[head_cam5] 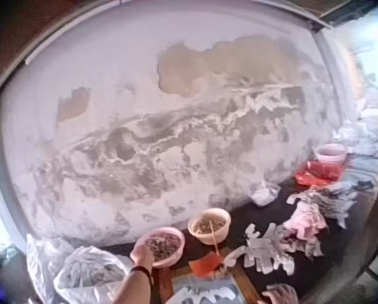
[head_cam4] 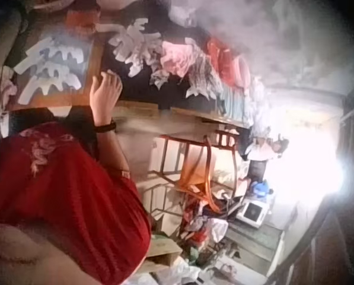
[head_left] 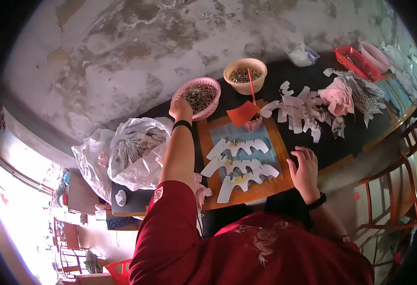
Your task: Manually assembling shoe components by attaching metal eyelets and decorative elements to leather or fabric pieces using adhesive.
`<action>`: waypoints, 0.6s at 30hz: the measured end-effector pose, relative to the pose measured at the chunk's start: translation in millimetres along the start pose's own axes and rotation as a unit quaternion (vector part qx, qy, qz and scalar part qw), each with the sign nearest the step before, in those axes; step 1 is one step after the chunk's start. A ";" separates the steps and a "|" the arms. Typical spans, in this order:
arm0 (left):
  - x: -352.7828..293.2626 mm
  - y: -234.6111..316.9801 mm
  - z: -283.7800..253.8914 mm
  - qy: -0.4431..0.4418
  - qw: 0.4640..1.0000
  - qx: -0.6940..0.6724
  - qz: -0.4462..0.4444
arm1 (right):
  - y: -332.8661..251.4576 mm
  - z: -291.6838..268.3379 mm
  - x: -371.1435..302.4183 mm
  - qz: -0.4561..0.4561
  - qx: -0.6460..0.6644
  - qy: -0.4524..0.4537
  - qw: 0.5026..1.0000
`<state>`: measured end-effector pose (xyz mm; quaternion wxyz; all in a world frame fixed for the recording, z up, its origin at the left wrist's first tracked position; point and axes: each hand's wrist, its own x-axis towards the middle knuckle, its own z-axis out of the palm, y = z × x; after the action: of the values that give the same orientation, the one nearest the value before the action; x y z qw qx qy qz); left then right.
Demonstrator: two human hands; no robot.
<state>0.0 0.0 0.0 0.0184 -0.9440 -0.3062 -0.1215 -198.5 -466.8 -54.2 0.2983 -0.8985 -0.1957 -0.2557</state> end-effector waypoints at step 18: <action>-31.0 2.3 -53.9 0.211 0.898 -0.379 0.071 | -0.9 2.6 2.5 -0.022 -0.016 0.024 0.999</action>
<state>-34.7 -25.6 44.9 -0.2679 -0.8512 -0.1577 -0.4228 -196.0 -464.0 -54.1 0.2830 -0.8923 -0.2040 -0.2866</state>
